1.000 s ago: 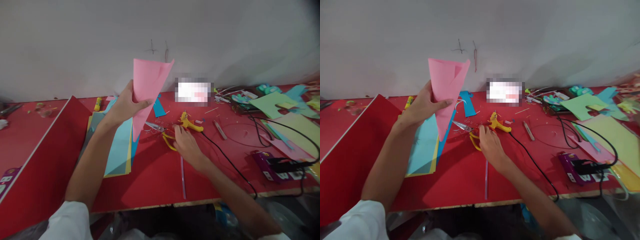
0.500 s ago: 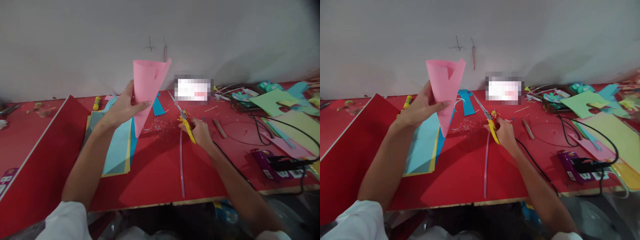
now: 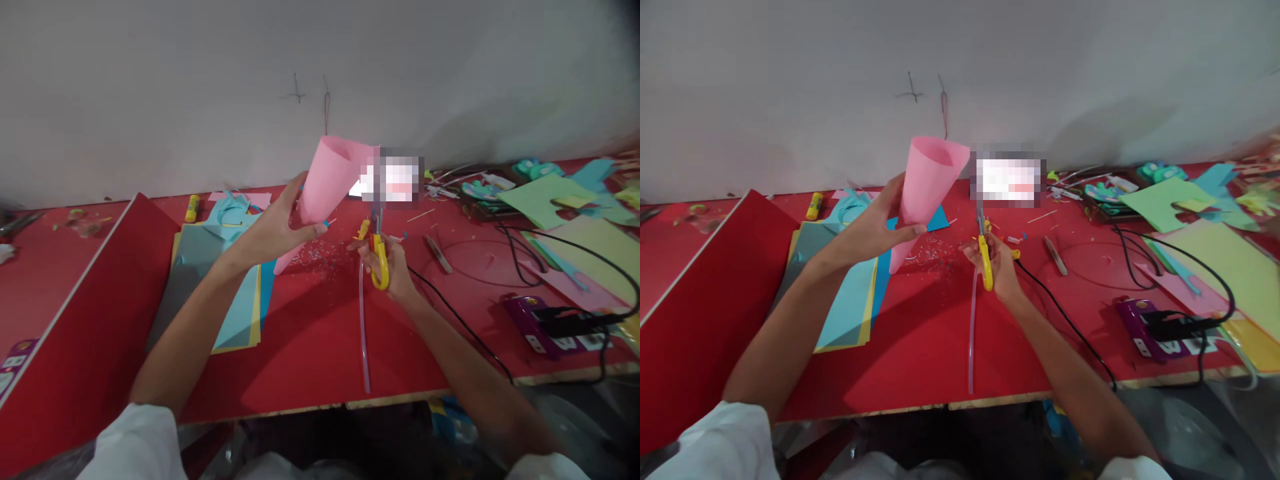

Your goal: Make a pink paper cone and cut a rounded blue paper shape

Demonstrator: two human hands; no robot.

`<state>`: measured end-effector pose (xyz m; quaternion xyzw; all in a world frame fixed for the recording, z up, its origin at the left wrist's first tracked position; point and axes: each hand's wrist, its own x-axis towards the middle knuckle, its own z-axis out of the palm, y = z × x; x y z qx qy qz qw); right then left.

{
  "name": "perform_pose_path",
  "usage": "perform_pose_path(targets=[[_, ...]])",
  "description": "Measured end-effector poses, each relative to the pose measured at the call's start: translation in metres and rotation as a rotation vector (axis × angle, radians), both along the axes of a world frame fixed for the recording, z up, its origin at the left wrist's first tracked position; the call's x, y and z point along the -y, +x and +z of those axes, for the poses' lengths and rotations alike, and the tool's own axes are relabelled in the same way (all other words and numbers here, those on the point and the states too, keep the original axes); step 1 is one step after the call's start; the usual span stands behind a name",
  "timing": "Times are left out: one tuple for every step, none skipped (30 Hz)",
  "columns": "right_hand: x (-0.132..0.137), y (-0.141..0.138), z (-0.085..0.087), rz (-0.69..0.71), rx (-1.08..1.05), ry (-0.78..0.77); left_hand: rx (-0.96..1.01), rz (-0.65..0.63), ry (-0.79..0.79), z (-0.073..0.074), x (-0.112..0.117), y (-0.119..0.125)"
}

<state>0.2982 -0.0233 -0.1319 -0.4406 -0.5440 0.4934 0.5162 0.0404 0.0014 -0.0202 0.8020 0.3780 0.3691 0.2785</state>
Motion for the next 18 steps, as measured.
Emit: perform_pose_path(targets=[[0.002, -0.001, 0.001, -0.004, -0.017, 0.0, -0.02, 0.007, 0.031, 0.0, 0.002, 0.005], [0.003, -0.002, 0.002, -0.014, -0.026, 0.003, -0.035, 0.017, 0.052, -0.001, 0.005, 0.01], [0.004, -0.003, 0.003, -0.023, -0.027, 0.008, -0.047, 0.031, 0.068, -0.001, 0.007, 0.016], [0.005, -0.004, 0.004, -0.028, -0.025, 0.018, -0.061, 0.048, 0.084, -0.001, 0.011, 0.021], [0.006, -0.005, 0.005, -0.028, -0.02, 0.028, -0.076, 0.068, 0.097, -0.001, 0.014, 0.026], [0.007, -0.007, 0.005, -0.027, -0.013, 0.041, -0.092, 0.09, 0.108, 0.0, 0.017, 0.031], [0.008, -0.008, 0.006, -0.021, -0.005, 0.053, -0.105, 0.115, 0.114, 0.0, 0.021, 0.036], [0.009, -0.009, 0.007, -0.013, 0.001, 0.066, -0.114, 0.141, 0.115, 0.0, 0.023, 0.041], [0.011, -0.01, 0.008, -0.004, 0.005, 0.078, -0.117, 0.167, 0.115, -0.001, 0.026, 0.045], [0.012, -0.011, 0.009, 0.003, 0.005, 0.09, -0.116, 0.191, 0.115, -0.001, 0.027, 0.048], [0.013, -0.012, 0.009, 0.009, 0.004, 0.099, -0.112, 0.209, 0.118, -0.001, 0.028, 0.051], [0.014, -0.012, 0.009, 0.009, 0.001, 0.103, -0.106, 0.223, 0.123, -0.001, 0.028, 0.052], [0.015, -0.012, 0.009, 0.008, -0.004, 0.101, -0.098, 0.232, 0.129, -0.001, 0.028, 0.053], [0.016, -0.01, 0.008, 0.007, -0.012, 0.097, -0.091, 0.237, 0.134, 0.0, 0.027, 0.052], [0.015, -0.008, 0.007, 0.009, -0.025, 0.092, -0.088, 0.24, 0.137, 0.001, 0.026, 0.05], [0.015, -0.006, 0.006, 0.018, -0.04, 0.09, -0.09, 0.245, 0.138, 0.003, 0.025, 0.048], [0.014, -0.003, 0.005, 0.033, -0.057, 0.092, -0.097, 0.25, 0.142, 0.005, 0.024, 0.045], [0.012, 0.001, 0.004, 0.051, -0.067, 0.097, -0.108, 0.254, 0.151, 0.007, 0.022, 0.041]])
